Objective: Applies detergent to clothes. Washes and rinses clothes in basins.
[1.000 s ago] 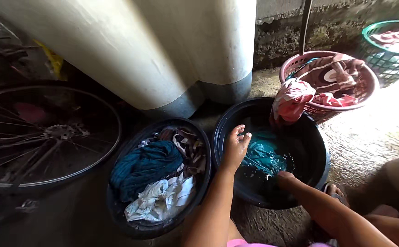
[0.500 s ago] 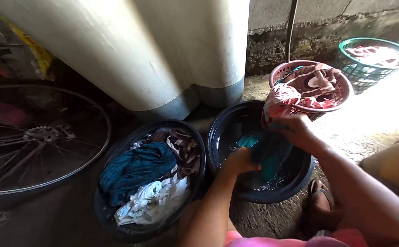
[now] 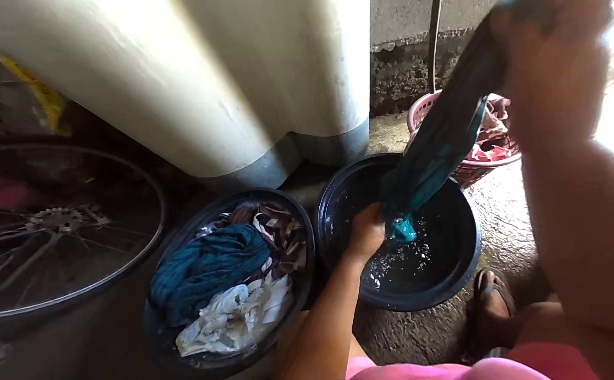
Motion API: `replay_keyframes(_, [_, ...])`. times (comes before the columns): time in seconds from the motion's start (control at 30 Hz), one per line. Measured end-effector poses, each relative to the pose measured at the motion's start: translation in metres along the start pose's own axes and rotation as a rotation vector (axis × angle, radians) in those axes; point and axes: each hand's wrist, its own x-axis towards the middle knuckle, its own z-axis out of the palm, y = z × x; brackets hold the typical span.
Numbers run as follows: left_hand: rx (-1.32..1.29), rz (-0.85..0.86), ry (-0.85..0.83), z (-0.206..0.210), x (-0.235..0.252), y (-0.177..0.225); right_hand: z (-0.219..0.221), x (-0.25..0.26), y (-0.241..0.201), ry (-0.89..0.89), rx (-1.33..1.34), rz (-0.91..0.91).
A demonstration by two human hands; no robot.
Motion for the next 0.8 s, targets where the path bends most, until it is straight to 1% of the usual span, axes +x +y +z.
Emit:
replay_keyframes(0.03, [-0.041,-0.039,0.018,-0.005,0.002,0.003,-0.007,-0.018,-0.036,-0.17,-0.125,0.153])
replay_keyframes(0.07, [-0.062,-0.051,0.043,-0.009,0.003,0.007,-0.005,-0.036,-0.05,-0.303,-0.235,0.245])
replay_keyframes(0.1, [-0.061,-0.05,0.069,-0.013,0.003,0.009,0.004,-0.056,-0.044,-0.439,-0.336,0.309])
replay_keyframes(0.17, [-0.095,-0.04,0.146,-0.014,0.005,0.007,0.028,-0.106,0.004,-0.77,-0.468,0.383])
replay_keyframes(0.23, [-0.238,-0.109,0.217,-0.012,0.008,0.007,0.054,-0.165,0.045,-1.076,-0.455,0.458])
replay_keyframes(0.27, [-0.362,-0.183,0.24,-0.011,0.008,0.009,0.064,-0.195,0.057,-1.172,-0.39,0.472])
replay_keyframes(0.3, [-0.509,-0.272,0.256,-0.01,0.009,0.012,0.074,-0.226,0.066,-1.22,-0.288,0.491])
replay_keyframes(0.37, [-0.771,-0.415,0.265,-0.007,0.009,0.018,0.095,-0.283,0.075,-1.248,-0.074,0.586])
replay_keyframes(0.4, [-0.867,-0.445,0.248,-0.005,0.007,0.022,0.104,-0.306,0.077,-1.257,-0.037,0.645])
replay_keyframes(0.43, [-0.942,-0.45,0.224,-0.005,0.005,0.026,0.111,-0.32,0.074,-1.25,-0.037,0.7])
replay_keyframes(0.5, [-1.001,-0.398,0.183,-0.01,0.003,0.029,0.119,-0.325,0.057,-1.199,-0.129,0.772])
replay_keyframes(0.57, [-0.972,-0.278,0.13,-0.016,0.003,0.025,0.115,-0.307,0.032,-1.256,-0.244,0.741])
replay_keyframes(0.63, [-0.893,-0.155,0.09,-0.021,0.004,0.019,0.105,-0.278,0.009,-1.334,-0.317,0.615])
replay_keyframes(0.67, [-0.838,-0.096,0.074,-0.023,0.006,0.017,0.1,-0.261,-0.002,-1.32,-0.333,0.562])
replay_keyframes(0.73, [-0.692,-0.016,0.048,-0.025,0.005,0.015,0.087,-0.227,-0.016,-1.188,-0.291,0.54])
replay_keyframes(0.8, [-0.501,0.032,0.022,-0.026,0.004,0.013,0.077,-0.202,-0.02,-0.978,-0.153,0.572])
